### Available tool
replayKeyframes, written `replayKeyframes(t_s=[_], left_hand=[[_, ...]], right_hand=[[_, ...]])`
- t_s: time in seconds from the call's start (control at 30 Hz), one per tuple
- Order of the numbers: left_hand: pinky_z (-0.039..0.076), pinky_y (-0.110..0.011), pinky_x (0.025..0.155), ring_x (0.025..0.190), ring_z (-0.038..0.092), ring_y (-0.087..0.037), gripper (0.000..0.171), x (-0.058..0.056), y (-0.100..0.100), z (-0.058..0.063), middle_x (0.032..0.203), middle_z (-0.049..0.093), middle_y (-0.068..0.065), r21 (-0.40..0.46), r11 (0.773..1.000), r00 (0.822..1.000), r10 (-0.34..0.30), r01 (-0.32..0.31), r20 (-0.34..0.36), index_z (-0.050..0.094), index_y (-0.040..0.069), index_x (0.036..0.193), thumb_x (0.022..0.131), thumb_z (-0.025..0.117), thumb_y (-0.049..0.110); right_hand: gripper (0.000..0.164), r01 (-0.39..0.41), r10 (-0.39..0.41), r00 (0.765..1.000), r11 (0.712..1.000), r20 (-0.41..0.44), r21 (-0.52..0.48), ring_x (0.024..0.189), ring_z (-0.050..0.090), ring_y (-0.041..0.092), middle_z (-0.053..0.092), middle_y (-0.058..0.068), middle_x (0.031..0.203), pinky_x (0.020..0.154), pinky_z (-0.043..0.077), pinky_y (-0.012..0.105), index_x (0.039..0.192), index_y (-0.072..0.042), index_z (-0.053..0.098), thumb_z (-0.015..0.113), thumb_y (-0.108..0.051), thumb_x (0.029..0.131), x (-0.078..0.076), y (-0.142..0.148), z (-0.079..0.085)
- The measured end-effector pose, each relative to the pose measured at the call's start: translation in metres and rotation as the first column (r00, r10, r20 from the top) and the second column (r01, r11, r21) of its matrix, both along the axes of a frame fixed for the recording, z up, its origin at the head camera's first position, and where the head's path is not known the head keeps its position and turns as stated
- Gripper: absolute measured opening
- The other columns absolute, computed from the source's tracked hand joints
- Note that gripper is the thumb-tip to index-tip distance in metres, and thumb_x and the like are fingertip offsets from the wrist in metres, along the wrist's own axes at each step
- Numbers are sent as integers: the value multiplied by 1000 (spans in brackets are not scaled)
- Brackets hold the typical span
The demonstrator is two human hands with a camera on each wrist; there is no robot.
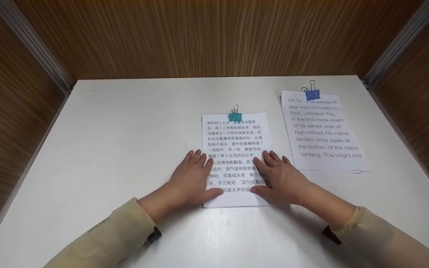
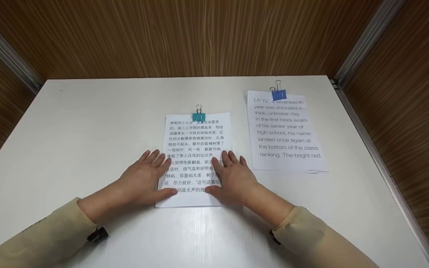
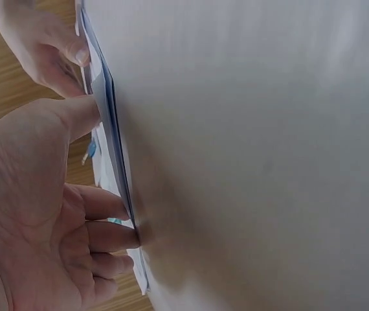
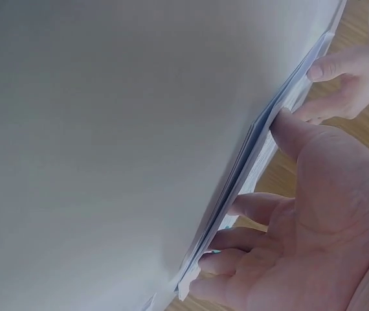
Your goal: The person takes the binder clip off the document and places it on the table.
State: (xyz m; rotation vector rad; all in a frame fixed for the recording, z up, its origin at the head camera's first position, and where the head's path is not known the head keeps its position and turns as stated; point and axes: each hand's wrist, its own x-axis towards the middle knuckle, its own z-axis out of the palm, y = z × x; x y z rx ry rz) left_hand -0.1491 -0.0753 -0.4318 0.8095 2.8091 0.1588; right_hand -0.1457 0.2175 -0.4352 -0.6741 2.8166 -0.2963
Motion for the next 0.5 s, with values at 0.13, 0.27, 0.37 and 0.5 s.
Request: replayKeyframes(t_s=[0.13,0.27,0.37,0.5], left_hand=[[14,-51,131,157,29,-43,97,8,-3,1,161,44,-27,3,1000,1000,-8,8,-1,45,-7,157,98,56,69],[15,-52,131,156,31,-43,97,15,-5,1,160,44,-29,12,1000,1000,-13,13,-8,46,-8,156,98,57,69],[15,-51,131,156,32,-43,97,20,-6,1,160,44,-29,8,1000,1000,-15,15,-12,46,-7,156,98,56,70],[15,-52,131,155,33,-43,97,26,-7,0,159,45,-30,4,1000,1000,-16,16,-14,47,-7,155,98,56,71]], right_hand=[[89,-6,6,1000,1000,6,3,157,22,50,27,30,168,124,21,68,164,-4,39,72,-54,97,7,-2,1],[89,-21,21,1000,1000,-9,3,156,24,51,28,31,167,123,23,69,162,-3,41,73,-54,97,14,-4,1],[88,-29,29,999,1000,-19,5,155,26,52,30,31,167,123,24,69,162,-3,42,73,-54,97,19,-5,0],[87,-32,32,999,999,-24,4,154,27,52,31,31,166,122,25,69,161,-3,43,72,-54,97,26,-6,1]])
